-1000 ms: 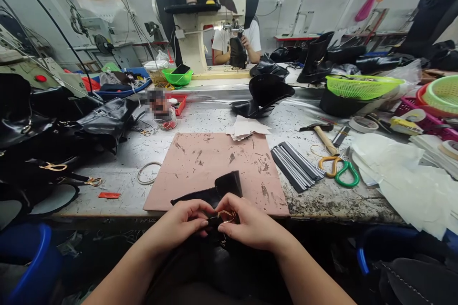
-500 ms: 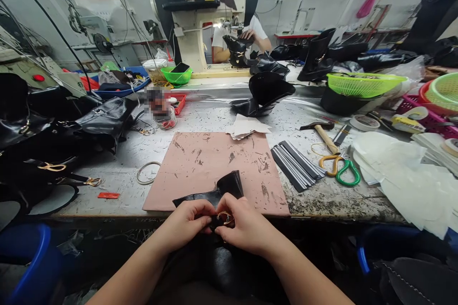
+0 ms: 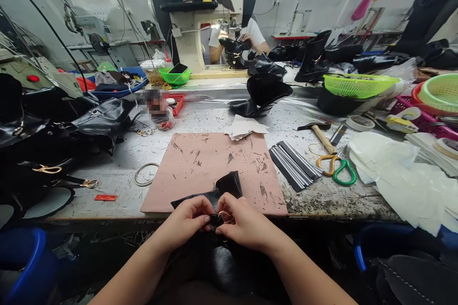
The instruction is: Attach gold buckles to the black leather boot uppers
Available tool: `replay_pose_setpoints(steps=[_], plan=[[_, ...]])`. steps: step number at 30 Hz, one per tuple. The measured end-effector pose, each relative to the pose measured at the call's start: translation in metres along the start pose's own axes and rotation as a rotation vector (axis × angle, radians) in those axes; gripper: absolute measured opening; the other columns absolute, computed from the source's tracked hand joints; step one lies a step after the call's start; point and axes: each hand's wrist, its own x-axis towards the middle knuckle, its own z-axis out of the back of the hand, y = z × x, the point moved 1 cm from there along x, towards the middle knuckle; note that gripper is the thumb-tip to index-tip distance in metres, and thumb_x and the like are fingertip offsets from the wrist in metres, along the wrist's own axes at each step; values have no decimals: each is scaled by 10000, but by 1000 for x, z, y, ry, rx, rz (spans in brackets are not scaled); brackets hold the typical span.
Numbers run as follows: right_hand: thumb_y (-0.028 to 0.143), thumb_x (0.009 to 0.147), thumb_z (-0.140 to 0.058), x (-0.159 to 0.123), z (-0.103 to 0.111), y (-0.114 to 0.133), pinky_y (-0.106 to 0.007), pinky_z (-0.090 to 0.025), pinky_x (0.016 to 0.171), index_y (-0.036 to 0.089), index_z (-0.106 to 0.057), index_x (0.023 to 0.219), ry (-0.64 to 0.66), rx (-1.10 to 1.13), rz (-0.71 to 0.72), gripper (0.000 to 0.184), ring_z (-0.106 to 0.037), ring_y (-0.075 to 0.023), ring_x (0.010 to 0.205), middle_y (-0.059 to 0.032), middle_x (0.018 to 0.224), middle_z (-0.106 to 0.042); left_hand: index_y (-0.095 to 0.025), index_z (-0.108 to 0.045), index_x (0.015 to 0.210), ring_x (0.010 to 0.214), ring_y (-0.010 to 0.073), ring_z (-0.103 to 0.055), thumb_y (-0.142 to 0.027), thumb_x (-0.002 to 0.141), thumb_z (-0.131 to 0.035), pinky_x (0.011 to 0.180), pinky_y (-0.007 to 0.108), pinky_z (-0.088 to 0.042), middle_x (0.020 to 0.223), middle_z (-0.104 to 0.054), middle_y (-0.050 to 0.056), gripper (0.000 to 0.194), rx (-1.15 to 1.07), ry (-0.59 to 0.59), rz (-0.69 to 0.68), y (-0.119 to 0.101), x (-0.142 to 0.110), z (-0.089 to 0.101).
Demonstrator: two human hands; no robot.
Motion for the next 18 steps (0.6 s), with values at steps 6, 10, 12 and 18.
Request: replay_pose_setpoints(steps=[6,10,12,18], plan=[[61,664,-524,-2,3,1,-236,-404,601,225,-438,825,1,39,40,245,-473,-126,680,44,711,-489,-150,-557,668,521,98,-538,-114,600,-525,544,233,-411,645,-583,-23,83,-72,-32,53,0,2,1],[41,674,-481,-3,7,1,-264,-405,667,228,-451,898,29,-36,98,294,-470,-141,738,27,782,-502,-143,-557,698,519,92,-531,-139,601,-555,544,226,-406,631,-586,-24,96,-137,-65,92,-1,2,1],[40,677,-470,-2,7,0,-266,-403,666,231,-447,922,39,-13,89,312,-465,-142,739,27,789,-494,-135,-567,732,534,95,-533,-145,605,-562,560,234,-410,653,-596,-12,127,-143,-61,110,0,2,1],[53,681,-470,-2,8,-2,-256,-400,644,234,-455,921,44,13,68,301,-462,-138,727,29,791,-479,-143,-571,728,633,120,-526,-163,584,-642,597,243,-403,676,-582,-9,162,-15,-38,3,1,3,2]])
